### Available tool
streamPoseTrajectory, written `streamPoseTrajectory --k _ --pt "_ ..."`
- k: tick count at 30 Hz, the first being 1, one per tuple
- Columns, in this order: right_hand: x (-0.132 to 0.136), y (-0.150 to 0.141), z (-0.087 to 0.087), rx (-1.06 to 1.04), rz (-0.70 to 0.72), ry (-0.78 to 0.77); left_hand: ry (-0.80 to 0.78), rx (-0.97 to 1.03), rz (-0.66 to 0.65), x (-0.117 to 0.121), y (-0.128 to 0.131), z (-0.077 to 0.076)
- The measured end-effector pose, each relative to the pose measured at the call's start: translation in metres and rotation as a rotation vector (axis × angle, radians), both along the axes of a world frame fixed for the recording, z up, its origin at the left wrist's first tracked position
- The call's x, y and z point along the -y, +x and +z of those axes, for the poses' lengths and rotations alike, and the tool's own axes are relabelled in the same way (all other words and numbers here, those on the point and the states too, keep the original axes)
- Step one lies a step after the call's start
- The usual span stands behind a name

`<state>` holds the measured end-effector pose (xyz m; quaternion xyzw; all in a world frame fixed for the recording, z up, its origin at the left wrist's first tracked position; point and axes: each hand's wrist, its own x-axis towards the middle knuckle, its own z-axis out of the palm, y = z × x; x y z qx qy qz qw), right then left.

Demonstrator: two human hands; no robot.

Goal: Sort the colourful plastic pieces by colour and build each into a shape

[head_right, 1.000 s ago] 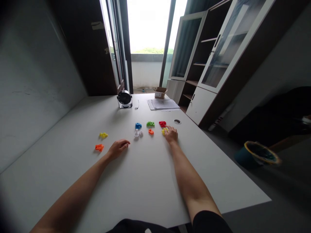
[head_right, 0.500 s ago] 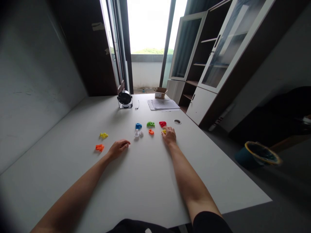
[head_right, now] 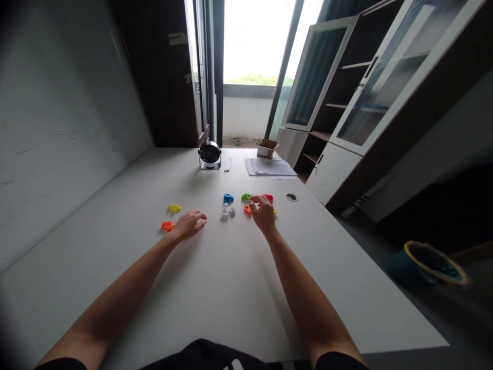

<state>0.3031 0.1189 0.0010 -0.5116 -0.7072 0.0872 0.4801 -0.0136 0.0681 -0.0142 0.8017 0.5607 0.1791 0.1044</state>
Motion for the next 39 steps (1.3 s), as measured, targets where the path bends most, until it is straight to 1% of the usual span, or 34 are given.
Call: streamPoseTrajectory --k 2,4,6,8,11,14,17,19,21,24,26,29,31,33,36,39 --pt "0.017 -0.024 0.008 -0.01 0.168 -0.054 -0.014 -0.011 0.01 -0.006 -0.01 0.001" --pt "0.033 -0.045 0.009 0.006 0.338 -0.091 0.034 -0.024 0.0 -0.009 -0.022 0.001" --pt "0.046 -0.062 0.003 0.036 0.491 -0.141 0.113 -0.019 -0.008 -0.007 -0.038 -0.001" --pt "0.056 -0.075 -0.007 0.082 0.604 -0.19 0.151 -0.008 -0.021 0.001 -0.056 -0.005" --pt "0.064 -0.089 -0.023 0.137 0.705 -0.26 0.152 0.007 -0.008 0.021 -0.085 -0.015" --pt "0.065 -0.1 -0.034 0.181 0.719 -0.306 0.096 0.037 0.047 0.039 -0.108 -0.028" --pt "0.064 -0.112 -0.038 0.192 0.668 -0.328 0.049 0.02 0.072 0.043 -0.118 -0.039" --pt "0.063 -0.118 -0.038 0.175 0.601 -0.345 0.045 0.002 0.056 0.036 -0.117 -0.045" --pt "0.064 -0.121 -0.039 0.154 0.552 -0.351 0.061 -0.013 0.053 0.022 -0.111 -0.049" --pt "0.064 -0.118 -0.044 0.125 0.568 -0.334 0.081 -0.02 0.041 -0.001 -0.097 -0.052" --pt "0.063 -0.114 -0.048 0.108 0.596 -0.322 0.106 -0.024 0.027 -0.013 -0.086 -0.052" --pt "0.062 -0.111 -0.053 0.091 0.617 -0.304 0.197 -0.01 0.089 -0.019 -0.075 -0.047" --pt "0.061 -0.112 -0.055 0.086 0.627 -0.29 0.261 0.011 0.124 -0.016 -0.072 -0.042" --pt "0.061 -0.112 -0.056 0.092 0.634 -0.279 0.294 0.018 0.142 -0.008 -0.073 -0.036" --pt "0.061 -0.112 -0.055 0.107 0.63 -0.262 0.286 -0.003 0.177 0.002 -0.076 -0.029" --pt "0.062 -0.111 -0.053 0.122 0.622 -0.252 0.244 -0.002 0.189 0.006 -0.074 -0.026"
